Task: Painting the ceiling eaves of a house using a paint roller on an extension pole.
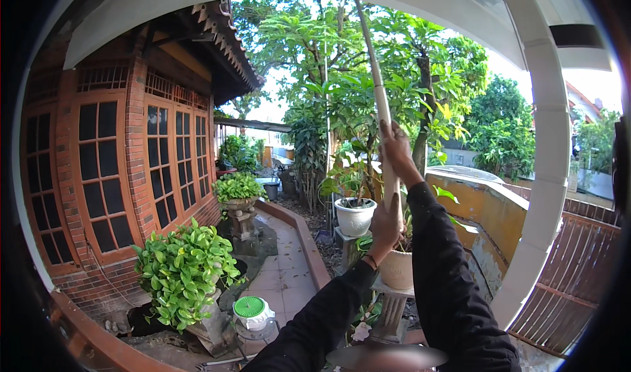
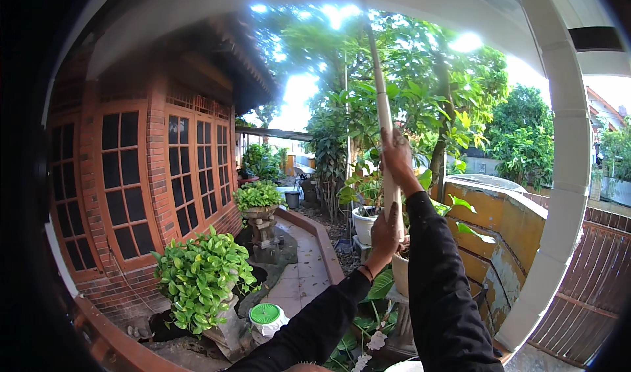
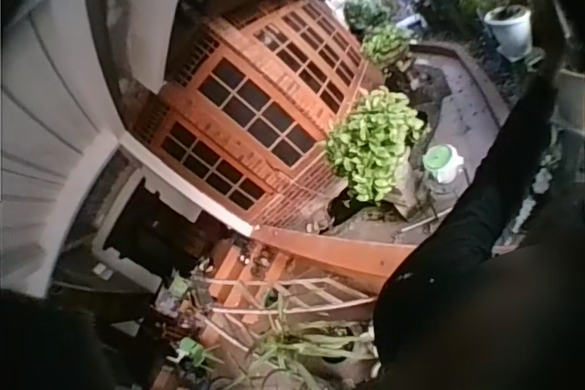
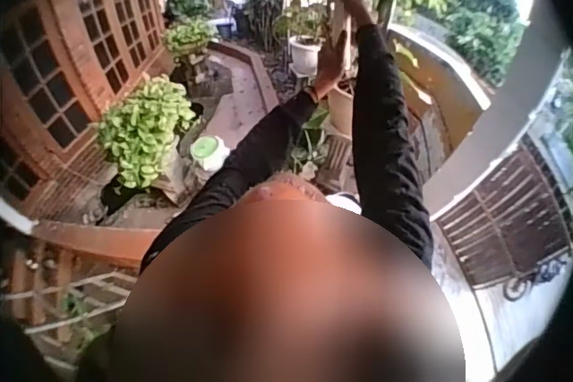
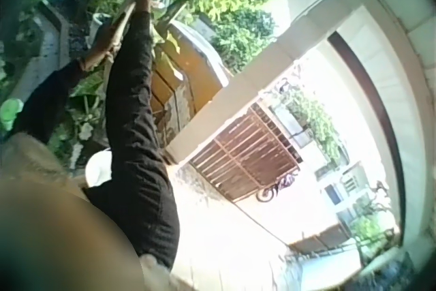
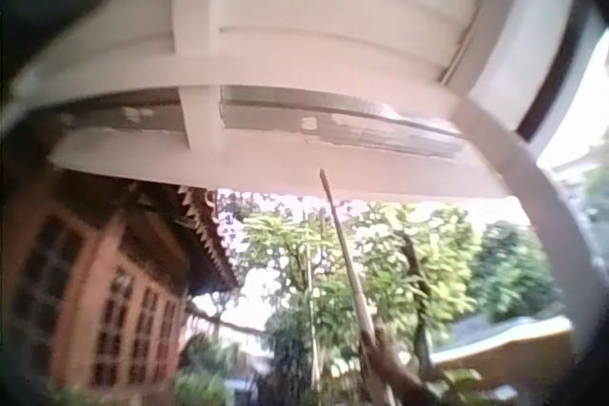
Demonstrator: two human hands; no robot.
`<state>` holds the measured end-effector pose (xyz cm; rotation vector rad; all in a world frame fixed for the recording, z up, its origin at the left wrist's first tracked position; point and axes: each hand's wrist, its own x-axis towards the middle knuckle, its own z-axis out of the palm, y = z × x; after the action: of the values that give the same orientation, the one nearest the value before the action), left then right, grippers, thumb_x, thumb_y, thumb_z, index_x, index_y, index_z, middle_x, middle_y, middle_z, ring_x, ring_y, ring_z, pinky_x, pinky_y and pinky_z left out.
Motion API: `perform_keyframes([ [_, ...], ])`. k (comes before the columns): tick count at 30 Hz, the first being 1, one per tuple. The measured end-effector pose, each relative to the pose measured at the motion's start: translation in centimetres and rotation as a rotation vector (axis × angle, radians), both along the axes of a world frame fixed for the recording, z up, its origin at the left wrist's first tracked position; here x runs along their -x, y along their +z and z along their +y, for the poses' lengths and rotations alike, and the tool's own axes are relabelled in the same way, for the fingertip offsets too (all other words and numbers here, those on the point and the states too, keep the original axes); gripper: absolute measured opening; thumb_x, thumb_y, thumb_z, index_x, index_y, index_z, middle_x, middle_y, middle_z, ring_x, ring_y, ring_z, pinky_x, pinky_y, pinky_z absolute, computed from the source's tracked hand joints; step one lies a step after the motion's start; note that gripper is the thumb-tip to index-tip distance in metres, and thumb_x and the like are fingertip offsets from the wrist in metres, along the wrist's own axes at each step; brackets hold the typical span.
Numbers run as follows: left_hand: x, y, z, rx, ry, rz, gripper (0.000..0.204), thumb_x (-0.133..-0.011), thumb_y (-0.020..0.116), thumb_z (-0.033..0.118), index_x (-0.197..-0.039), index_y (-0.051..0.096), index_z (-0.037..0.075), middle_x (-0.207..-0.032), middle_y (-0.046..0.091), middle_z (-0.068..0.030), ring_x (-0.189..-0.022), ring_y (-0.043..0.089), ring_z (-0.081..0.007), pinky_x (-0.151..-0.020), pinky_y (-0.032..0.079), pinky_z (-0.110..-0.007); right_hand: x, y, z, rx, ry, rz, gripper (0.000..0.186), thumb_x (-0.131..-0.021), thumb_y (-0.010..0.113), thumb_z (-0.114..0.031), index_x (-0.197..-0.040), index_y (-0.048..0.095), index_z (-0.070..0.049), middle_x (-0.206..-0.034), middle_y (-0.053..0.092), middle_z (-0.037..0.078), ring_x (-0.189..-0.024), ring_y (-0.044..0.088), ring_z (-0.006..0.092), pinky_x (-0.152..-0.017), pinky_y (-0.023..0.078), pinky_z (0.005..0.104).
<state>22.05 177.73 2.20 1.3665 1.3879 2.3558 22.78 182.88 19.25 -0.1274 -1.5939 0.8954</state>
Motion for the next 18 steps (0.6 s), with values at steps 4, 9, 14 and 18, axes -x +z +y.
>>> perform_keyframes([
  [4, 0.0, 0.1, -2.0, -0.048, -0.122, -0.047, 0.053, -0.100, 0.050, 0.054, -0.095, 0.054, 0.002, -0.056, 0.054, -0.0042, -0.039, 0.055, -0.0145, -0.035, 0.041, -0.030, -0.7, -0.1, -1.8, -0.048, -0.018, -0.048, 0.045, -0.102, 0.051, -0.043, -0.123, 0.054, -0.003, -0.064, 0.053, 0.003, -0.045, 0.053, 0.0125, -0.040, 0.045, 0.0301],
  [9, 0.2, 0.4, -3.8, -0.018, -0.239, -0.133, 0.052, -0.101, 0.049, 0.053, -0.097, 0.054, 0.002, -0.059, 0.052, -0.0045, -0.042, 0.056, -0.0157, -0.036, 0.043, -0.030, 1.3, 0.5, -1.7, -0.158, -0.113, -0.052, 0.049, -0.102, 0.049, -0.043, -0.120, 0.056, 0.002, -0.070, 0.059, 0.012, -0.050, 0.061, 0.0211, -0.045, 0.047, 0.0367],
  [14, 2.6, -0.8, -6.5, 0.041, -0.166, -0.120, 0.052, -0.102, 0.047, 0.052, -0.099, 0.056, 0.001, -0.062, 0.055, -0.0058, -0.044, 0.057, -0.0174, -0.039, 0.043, -0.032, 2.3, -0.4, -5.9, -0.075, -0.118, -0.159, 0.067, -0.102, 0.047, -0.046, -0.144, 0.040, 0.006, -0.095, 0.065, 0.025, -0.060, 0.066, 0.0263, -0.057, 0.055, 0.0388],
  [18, 4.1, -1.4, -8.2, 0.092, -0.013, -0.008, 0.055, -0.102, 0.046, 0.053, -0.098, 0.058, -0.001, -0.064, 0.056, -0.0085, -0.054, 0.064, -0.0206, -0.048, 0.048, -0.036, 3.3, 0.3, -6.6, -0.045, -0.030, -0.147, 0.059, -0.103, 0.047, -0.044, -0.139, 0.043, 0.002, -0.092, 0.065, 0.022, -0.058, 0.064, 0.0255, -0.052, 0.055, 0.0385],
])
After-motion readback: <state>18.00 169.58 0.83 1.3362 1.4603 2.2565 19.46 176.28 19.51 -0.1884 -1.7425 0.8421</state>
